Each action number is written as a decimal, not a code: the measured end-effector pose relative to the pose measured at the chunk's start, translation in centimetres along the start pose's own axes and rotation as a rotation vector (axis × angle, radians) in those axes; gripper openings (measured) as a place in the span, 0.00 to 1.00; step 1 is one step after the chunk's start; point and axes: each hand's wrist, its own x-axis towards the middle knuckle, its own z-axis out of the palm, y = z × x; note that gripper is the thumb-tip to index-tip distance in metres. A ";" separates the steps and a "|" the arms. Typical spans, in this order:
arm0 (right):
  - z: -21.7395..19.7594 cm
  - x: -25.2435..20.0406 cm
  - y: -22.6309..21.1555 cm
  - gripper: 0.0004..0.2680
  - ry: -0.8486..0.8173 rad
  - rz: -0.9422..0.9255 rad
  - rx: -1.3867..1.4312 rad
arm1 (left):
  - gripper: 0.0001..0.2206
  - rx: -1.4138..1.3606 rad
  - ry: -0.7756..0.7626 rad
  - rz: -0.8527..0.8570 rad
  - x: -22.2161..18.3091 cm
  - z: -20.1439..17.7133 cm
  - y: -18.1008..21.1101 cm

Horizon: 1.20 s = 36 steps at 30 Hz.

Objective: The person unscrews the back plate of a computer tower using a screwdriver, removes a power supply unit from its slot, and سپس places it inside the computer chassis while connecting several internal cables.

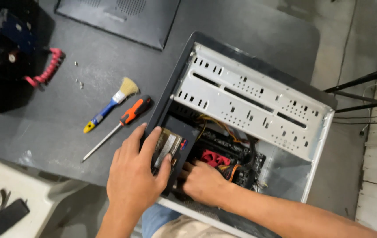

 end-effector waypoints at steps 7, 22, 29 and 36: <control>-6.1 -2.9 7.6 0.13 0.160 0.350 0.271 | 0.08 -0.137 0.370 0.206 -2.0 0.3 2.7; -6.9 1.1 9.7 0.25 -0.348 0.788 0.659 | 0.40 0.176 -1.304 -0.398 -0.2 10.3 8.7; -9.4 3.2 9.7 0.26 -0.762 0.893 0.589 | 0.42 0.203 -1.376 -0.553 2.0 10.6 9.3; -3.2 1.5 11.2 0.28 -0.624 0.837 0.697 | 0.35 0.084 -1.270 -0.703 0.6 12.5 8.2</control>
